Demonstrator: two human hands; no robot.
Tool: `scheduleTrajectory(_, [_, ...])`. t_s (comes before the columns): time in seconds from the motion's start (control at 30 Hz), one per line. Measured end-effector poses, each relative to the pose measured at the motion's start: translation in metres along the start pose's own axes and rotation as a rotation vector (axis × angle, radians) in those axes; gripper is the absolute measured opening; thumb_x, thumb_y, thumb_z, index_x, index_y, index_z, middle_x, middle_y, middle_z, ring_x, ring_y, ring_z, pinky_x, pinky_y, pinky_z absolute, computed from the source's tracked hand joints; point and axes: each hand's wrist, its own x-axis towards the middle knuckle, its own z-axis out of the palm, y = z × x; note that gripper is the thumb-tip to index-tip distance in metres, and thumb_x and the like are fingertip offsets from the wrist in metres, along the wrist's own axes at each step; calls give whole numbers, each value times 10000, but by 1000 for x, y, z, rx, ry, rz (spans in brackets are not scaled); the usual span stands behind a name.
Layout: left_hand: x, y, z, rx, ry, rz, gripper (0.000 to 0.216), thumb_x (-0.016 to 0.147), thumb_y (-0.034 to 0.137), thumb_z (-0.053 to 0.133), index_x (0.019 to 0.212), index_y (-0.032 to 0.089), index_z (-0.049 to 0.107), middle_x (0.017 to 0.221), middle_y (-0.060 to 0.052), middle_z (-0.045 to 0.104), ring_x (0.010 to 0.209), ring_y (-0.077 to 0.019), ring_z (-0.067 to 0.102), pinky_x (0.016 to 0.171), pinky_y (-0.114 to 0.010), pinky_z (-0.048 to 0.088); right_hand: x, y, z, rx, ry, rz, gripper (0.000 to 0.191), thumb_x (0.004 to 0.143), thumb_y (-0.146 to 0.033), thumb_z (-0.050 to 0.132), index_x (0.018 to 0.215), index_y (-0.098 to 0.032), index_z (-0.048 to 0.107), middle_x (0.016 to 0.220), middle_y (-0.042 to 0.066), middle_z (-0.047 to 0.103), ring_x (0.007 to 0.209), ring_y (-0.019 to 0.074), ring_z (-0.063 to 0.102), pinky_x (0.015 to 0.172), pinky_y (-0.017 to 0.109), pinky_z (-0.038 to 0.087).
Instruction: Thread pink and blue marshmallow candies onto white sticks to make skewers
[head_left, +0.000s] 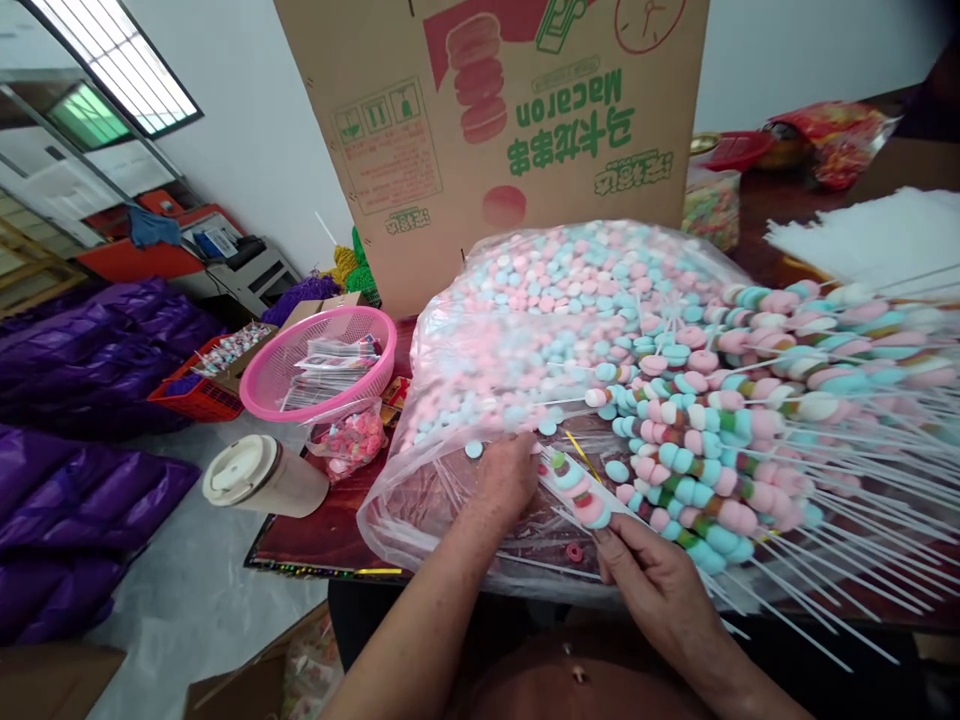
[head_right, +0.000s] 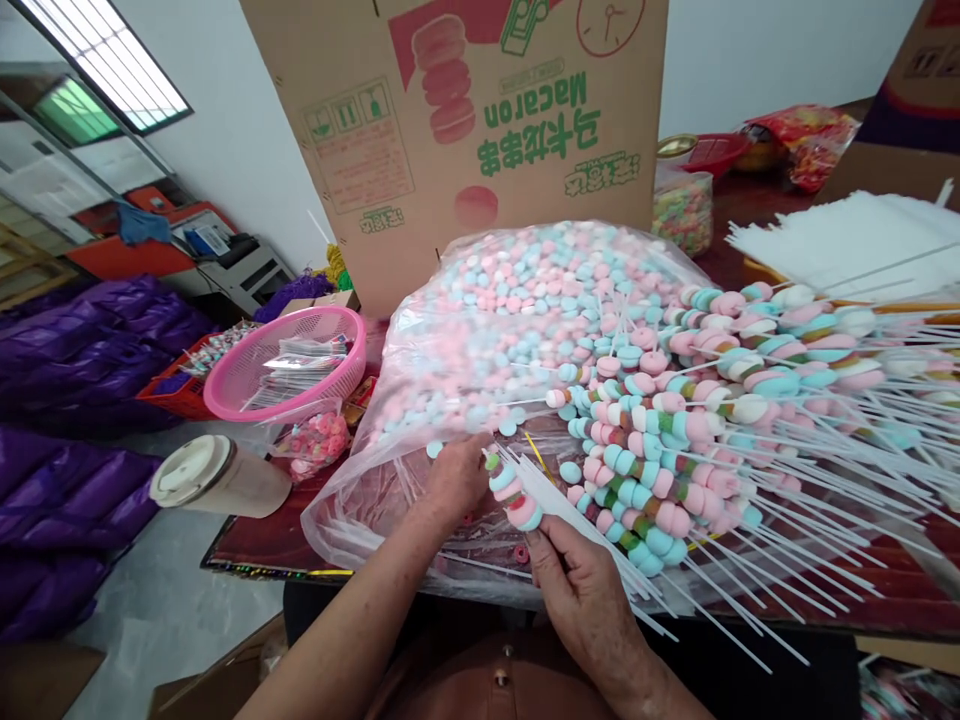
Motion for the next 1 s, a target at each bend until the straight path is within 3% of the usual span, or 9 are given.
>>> scheduleTrajectory(0.17, [-9,-6,-17,-268,-43,-66,217,797,292,471,884,147,607,737,-46,613,635,-151,553,604,-281,458,3,4,-10,75,96,70,332,834,-412,448,582,-199,485,496,-32,446,484,113,418,456,213,348])
scheduleTrajectory(0.3, [-40,5,-21,-982,-305,-256,303,670,373,659,853,137,607,672,-21,602,501,-97,523,463,-221,450,15,-5,-2,193,109,65,283,798,-408,515,618,-190,509,538,-29,468,510,108,428,460,205,360])
scheduleTrajectory(0.37, [-57,14,-15,-1186,-350,-317,319,615,334,722,833,122,623,632,-15,594,483,-89,523,444,-204,450,20,-8,6,191,69,17,268,798,-393,522,631,-183,526,574,-22,485,553,113,447,497,209,383])
scheduleTrajectory(0.47, [-73,22,-8,-1225,-314,-305,300,669,322,694,872,107,639,609,-13,591,473,-79,527,450,-193,459,20,-6,13,152,9,-24,236,802,-369,523,673,-175,564,638,-7,531,612,125,482,555,223,413])
scheduleTrajectory(0.67, [-79,21,-10,-1196,-386,-291,332,728,360,629,943,109,594,650,-30,614,525,-104,571,508,-220,485,10,2,12,227,-75,78,209,819,-377,508,810,-174,556,742,14,598,644,132,526,575,238,441])
scheduleTrajectory(0.77, [-79,18,-10,-1112,-298,-288,418,710,396,636,1030,160,508,628,2,612,501,-117,574,474,-230,478,9,0,11,185,-61,95,215,798,-389,539,763,-177,533,732,10,585,654,135,532,599,250,445])
scheduleTrajectory(0.9, [-79,17,-6,-1035,-180,-324,348,670,413,661,852,153,519,615,2,618,508,-124,578,463,-235,479,12,-14,11,373,-40,162,269,757,-440,574,718,-179,522,658,-7,579,590,125,526,548,240,441])
scheduleTrajectory(1.0, [-81,20,-6,-1050,-123,-317,300,653,364,679,828,141,578,697,-22,647,569,-138,596,495,-247,491,15,-25,11,463,-25,219,298,708,-468,610,705,-178,542,621,-18,576,524,112,498,462,219,408])
